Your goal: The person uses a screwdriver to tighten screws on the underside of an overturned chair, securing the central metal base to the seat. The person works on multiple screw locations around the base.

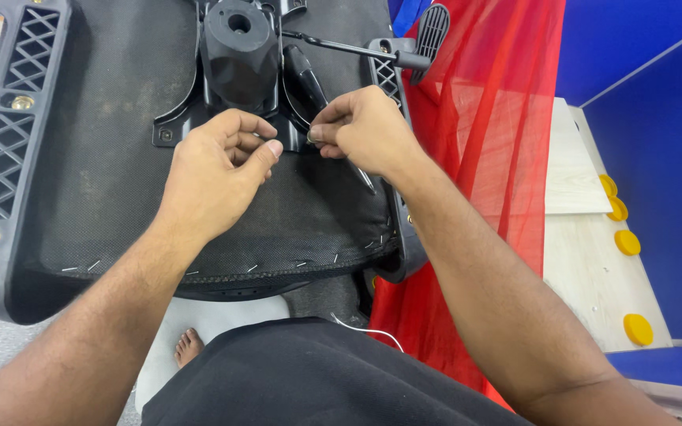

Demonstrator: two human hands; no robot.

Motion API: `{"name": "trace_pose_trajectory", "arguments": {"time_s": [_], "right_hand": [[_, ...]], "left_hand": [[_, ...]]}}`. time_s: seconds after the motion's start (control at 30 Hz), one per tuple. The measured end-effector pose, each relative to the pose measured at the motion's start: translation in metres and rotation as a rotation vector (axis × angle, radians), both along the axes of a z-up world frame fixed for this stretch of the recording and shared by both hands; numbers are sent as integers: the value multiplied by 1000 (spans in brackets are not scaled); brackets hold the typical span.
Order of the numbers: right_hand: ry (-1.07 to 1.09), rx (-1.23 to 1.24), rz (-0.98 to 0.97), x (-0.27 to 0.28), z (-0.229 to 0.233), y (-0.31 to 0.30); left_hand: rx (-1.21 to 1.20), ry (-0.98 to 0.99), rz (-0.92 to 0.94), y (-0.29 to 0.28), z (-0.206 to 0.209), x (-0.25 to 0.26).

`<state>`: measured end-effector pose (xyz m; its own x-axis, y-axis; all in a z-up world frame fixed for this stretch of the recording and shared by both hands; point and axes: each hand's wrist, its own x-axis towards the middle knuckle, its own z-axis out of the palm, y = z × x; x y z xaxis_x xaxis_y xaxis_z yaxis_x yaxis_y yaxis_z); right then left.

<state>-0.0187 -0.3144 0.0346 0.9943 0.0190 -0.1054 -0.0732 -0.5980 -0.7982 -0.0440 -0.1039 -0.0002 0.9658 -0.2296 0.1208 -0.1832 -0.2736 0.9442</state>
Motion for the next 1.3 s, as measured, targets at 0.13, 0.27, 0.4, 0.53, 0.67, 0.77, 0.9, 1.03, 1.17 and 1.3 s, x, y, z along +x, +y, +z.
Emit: {"name": "trace_pose_trajectory", "arguments": {"time_s": [0.13, 0.27, 0.4, 0.53, 0.67, 0.77, 0.9, 1.03, 1.17, 1.3], "right_hand": [[10, -77, -29, 1, 3, 6], [44, -53, -61, -3, 4, 10], [-38, -75, -121, -11, 2, 18], [-175, -276, -126, -21, 0, 25], [-399, -345, -63, -28, -5, 27], [-446, -346, -35, -29, -8, 26], [-458, -323, 10, -31, -15, 20], [-443, -329, 16, -28, -16, 20], [-446, -435, -41, -25, -14, 26], [-434, -417, -38, -28, -11, 27]], "left_hand": [[-139, -102, 54, 7, -6, 3], [-263, -297, 144, 19, -15, 13], [-187, -528, 175, 26, -20, 30], [-98, -730, 111, 24, -14, 45], [-123, -767, 25, 14, -4, 52], [-212, -582, -24, 9, 0, 53], [-170, -618, -27, 8, -5, 56], [-144, -718, -26, 7, -17, 63], [-150, -708, -32, 7, -25, 69], [-152, -701, -38, 8, -26, 70]]}}
